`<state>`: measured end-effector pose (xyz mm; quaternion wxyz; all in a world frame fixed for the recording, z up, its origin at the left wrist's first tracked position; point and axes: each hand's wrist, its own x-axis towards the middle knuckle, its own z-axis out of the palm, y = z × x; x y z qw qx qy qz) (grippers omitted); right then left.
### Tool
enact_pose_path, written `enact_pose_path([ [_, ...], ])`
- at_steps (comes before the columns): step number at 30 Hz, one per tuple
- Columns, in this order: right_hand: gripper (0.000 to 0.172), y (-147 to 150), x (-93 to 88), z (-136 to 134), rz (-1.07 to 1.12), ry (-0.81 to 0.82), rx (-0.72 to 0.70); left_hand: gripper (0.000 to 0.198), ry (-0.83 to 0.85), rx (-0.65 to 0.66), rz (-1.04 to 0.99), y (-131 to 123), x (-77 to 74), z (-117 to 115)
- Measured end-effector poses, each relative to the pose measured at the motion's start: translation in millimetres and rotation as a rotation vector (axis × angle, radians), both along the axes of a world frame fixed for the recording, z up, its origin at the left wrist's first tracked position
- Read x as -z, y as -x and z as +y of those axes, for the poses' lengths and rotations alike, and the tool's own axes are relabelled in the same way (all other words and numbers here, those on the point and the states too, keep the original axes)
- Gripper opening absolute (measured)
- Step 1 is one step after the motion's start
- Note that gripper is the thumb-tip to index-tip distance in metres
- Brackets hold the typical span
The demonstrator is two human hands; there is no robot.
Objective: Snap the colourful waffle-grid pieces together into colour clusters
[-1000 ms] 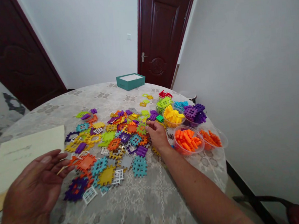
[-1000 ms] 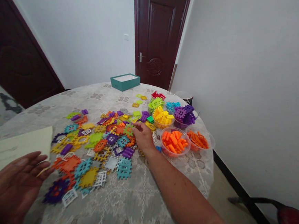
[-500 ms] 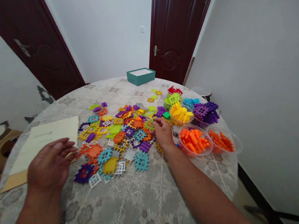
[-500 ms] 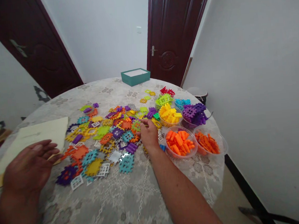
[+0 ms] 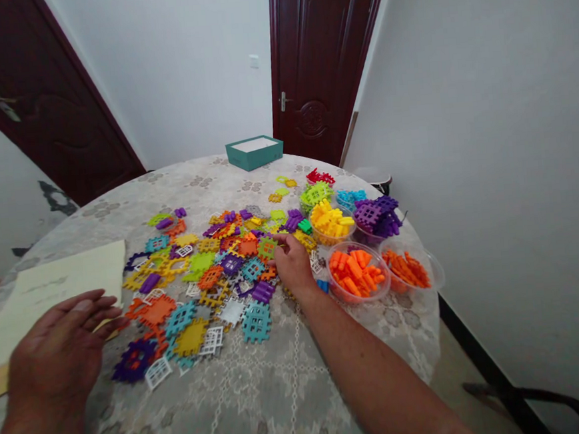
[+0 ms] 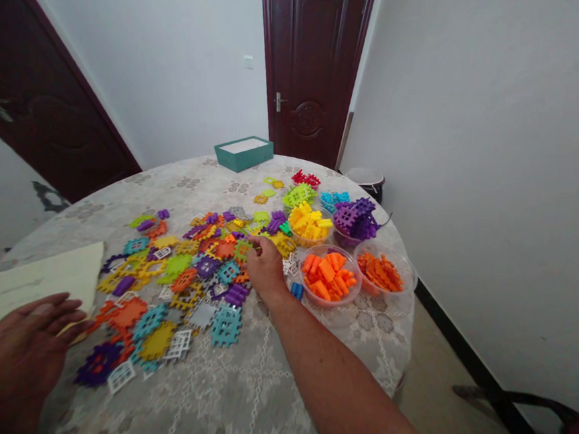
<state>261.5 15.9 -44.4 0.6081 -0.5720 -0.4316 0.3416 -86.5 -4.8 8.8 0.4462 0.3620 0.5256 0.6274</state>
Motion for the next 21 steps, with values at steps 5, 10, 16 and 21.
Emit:
enact_pose_path([
  [5, 0.037, 0, 2.1, 1, -0.027, -0.053, 0.034, 0.026, -0.029, -0.040, 0.021, -8, -6.1, -6],
  [10, 0.039, -1, -0.1, 2, 0.022, -0.041, 0.030, 0.025, -0.010, -0.042, 0.078, -15, -12.9, -11],
  [16, 0.041, -18, 0.3, 3, -0.068, -0.056, 0.089, 0.033, -0.024, -0.063, 0.053, -8, -0.5, -7],
  [21, 0.048, -31, 12.8, 9, -0.110, 0.020, 0.110, 0.035, -0.039, -0.025, 0.039, -6, 4.3, -8],
])
